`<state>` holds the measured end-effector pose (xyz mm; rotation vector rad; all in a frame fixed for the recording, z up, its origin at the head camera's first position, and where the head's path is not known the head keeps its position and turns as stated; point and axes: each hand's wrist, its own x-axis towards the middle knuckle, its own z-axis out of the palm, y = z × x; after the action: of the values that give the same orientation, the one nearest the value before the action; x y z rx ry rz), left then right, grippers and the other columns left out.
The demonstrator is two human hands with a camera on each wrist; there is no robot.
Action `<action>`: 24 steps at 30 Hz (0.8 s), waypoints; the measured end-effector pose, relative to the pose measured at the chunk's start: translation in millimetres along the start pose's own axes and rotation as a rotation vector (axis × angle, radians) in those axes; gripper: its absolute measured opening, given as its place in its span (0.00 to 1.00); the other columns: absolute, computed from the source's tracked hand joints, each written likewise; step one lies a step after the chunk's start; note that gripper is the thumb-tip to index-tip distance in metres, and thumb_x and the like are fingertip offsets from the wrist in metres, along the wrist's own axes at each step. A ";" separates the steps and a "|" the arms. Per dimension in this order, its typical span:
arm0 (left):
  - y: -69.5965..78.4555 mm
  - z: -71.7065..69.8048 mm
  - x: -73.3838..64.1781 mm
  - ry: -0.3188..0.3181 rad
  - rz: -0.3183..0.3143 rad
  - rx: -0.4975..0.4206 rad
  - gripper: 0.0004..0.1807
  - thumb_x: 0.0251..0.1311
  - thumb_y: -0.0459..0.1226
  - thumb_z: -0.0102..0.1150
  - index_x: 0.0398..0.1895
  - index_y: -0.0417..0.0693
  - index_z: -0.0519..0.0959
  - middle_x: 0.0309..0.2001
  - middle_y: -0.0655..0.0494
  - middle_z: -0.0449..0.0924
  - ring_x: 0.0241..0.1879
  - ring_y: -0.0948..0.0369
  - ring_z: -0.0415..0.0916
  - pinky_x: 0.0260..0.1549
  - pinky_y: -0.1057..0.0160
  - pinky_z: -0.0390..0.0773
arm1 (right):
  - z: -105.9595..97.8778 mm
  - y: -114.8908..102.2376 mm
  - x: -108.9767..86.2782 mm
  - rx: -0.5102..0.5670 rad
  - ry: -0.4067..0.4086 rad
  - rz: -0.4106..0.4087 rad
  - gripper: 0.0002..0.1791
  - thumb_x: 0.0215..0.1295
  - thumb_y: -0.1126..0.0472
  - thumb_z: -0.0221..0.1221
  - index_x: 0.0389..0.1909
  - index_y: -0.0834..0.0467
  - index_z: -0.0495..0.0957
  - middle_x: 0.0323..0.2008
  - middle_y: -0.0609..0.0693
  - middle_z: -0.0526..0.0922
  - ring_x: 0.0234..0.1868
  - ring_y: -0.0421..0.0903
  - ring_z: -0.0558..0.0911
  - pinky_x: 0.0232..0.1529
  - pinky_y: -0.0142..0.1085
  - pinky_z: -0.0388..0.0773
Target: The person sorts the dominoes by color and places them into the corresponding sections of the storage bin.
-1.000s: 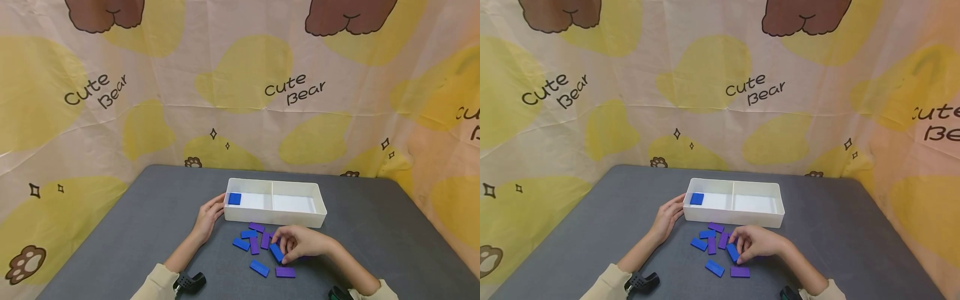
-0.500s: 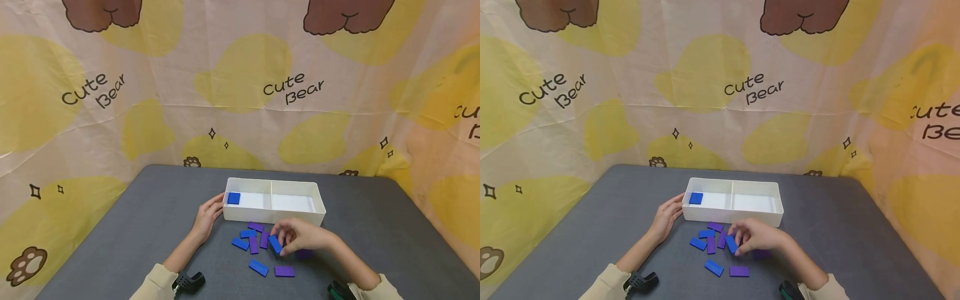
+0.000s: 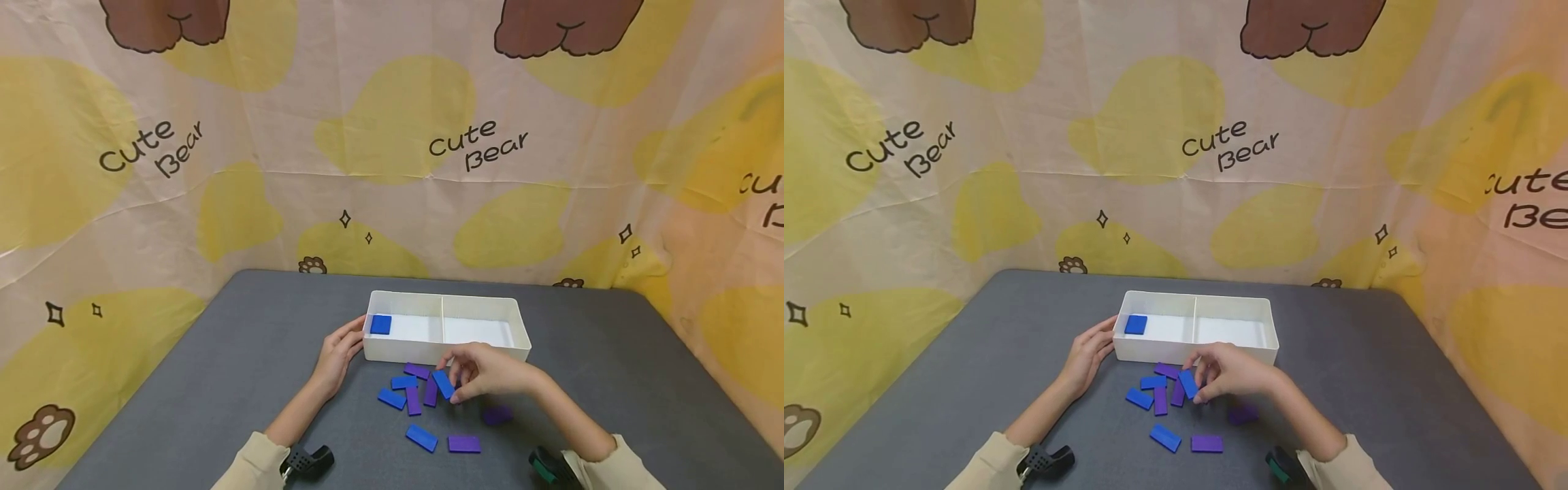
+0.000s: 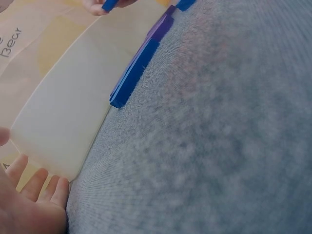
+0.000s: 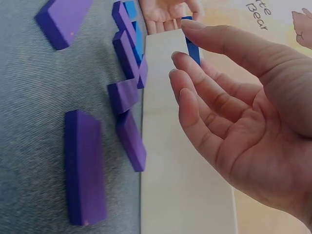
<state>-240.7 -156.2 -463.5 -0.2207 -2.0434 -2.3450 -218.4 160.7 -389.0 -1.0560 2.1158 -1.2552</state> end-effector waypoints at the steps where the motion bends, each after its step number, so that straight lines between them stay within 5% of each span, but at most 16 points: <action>1: -0.1 -0.1 -0.1 0.000 0.002 -0.001 0.29 0.75 0.30 0.49 0.76 0.26 0.65 0.76 0.31 0.65 0.76 0.41 0.64 0.65 0.65 0.74 | -0.5 -1.0 0.9 -0.006 0.004 0.000 0.23 0.61 0.70 0.73 0.54 0.71 0.76 0.34 0.55 0.84 0.31 0.38 0.82 0.35 0.31 0.83; 13: -1.8 -1.7 -0.2 -0.007 0.001 0.006 0.28 0.76 0.30 0.48 0.76 0.28 0.65 0.77 0.33 0.64 0.76 0.42 0.64 0.69 0.59 0.73 | -7.3 -11.6 11.6 -0.077 0.062 0.033 0.24 0.58 0.68 0.75 0.54 0.67 0.78 0.34 0.48 0.85 0.31 0.39 0.81 0.34 0.30 0.80; 24: -0.1 -0.6 -0.7 -0.001 -0.006 -0.001 0.28 0.75 0.30 0.48 0.76 0.27 0.65 0.77 0.32 0.65 0.76 0.41 0.63 0.64 0.65 0.74 | -16.2 -18.3 22.0 -0.085 0.085 0.059 0.24 0.58 0.68 0.74 0.54 0.67 0.78 0.34 0.49 0.85 0.29 0.42 0.82 0.33 0.31 0.81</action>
<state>-240.1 -156.8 -463.7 -0.2157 -2.0470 -2.3496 -236.0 146.3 -365.2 -0.9836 2.2648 -1.2118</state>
